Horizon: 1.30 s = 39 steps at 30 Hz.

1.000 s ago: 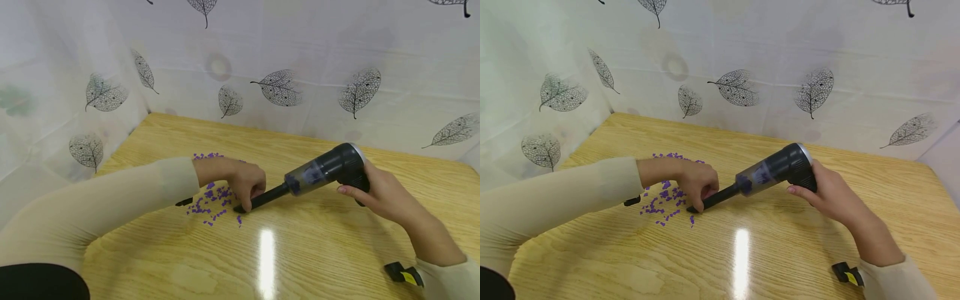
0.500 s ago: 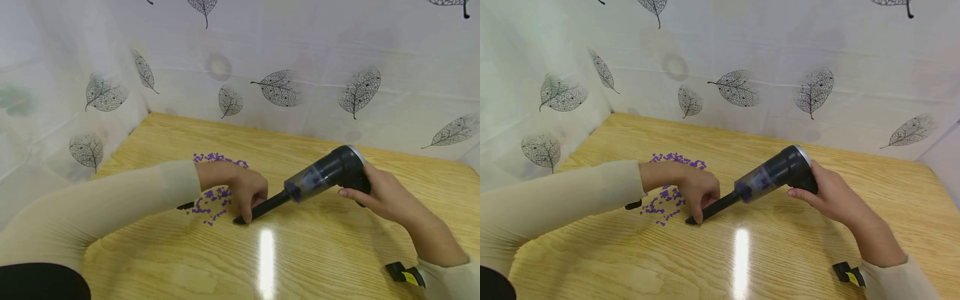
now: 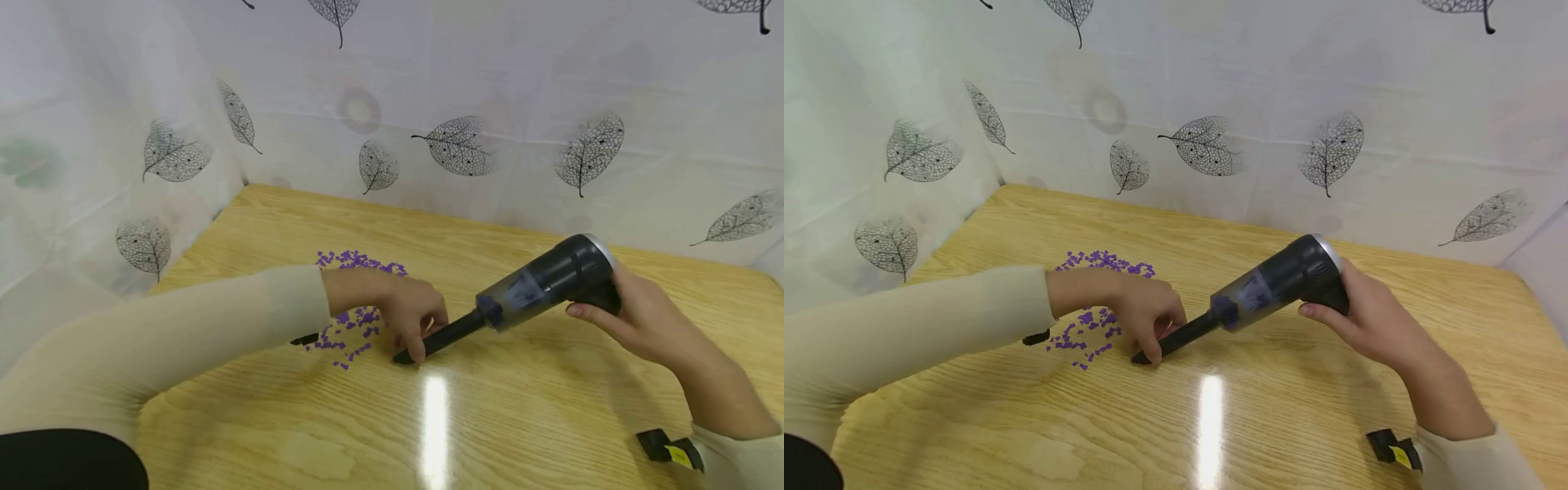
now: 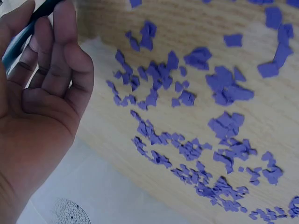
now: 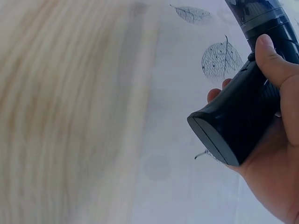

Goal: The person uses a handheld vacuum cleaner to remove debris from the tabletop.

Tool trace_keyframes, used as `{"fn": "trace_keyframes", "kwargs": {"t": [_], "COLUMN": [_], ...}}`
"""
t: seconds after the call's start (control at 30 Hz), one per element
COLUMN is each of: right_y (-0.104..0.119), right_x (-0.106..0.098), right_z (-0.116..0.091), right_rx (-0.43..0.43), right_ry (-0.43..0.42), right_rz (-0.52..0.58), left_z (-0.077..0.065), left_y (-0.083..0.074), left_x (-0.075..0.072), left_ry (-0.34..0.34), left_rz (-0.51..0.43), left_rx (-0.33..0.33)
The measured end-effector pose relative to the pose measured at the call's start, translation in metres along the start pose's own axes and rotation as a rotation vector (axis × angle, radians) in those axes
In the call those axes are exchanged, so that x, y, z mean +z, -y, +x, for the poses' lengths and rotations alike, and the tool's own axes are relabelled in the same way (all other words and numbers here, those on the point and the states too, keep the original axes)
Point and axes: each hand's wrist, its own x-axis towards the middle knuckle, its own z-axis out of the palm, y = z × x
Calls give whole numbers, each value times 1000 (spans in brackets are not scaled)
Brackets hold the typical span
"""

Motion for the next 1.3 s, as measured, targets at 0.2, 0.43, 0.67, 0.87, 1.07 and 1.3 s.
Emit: {"fn": "trace_keyframes", "kwargs": {"t": [0.2,0.43,0.67,0.87,1.07,1.3], "right_y": [-4,-12,-10,-9,-10,-9], "right_x": [-10,-15,-17,-17,-16,-18], "right_z": [-3,-1,-1,-2,-2,-1], "right_rx": [173,266,359,415,478,519], "right_ry": [21,73,100,105,109,114], "right_rz": [30,-43,-66,-56,-47,-54], "left_z": [0,1,2,6,9,11], "left_y": [2,4,6,12,14,12], "left_x": [-13,-24,-31,-38,-44,-48], "left_ry": [-39,-105,-168,-240,-322,-413], "left_rz": [-76,-31,-62,-9,2,-9], "left_rx": [52,43,-19,-17,-68,-131]}}
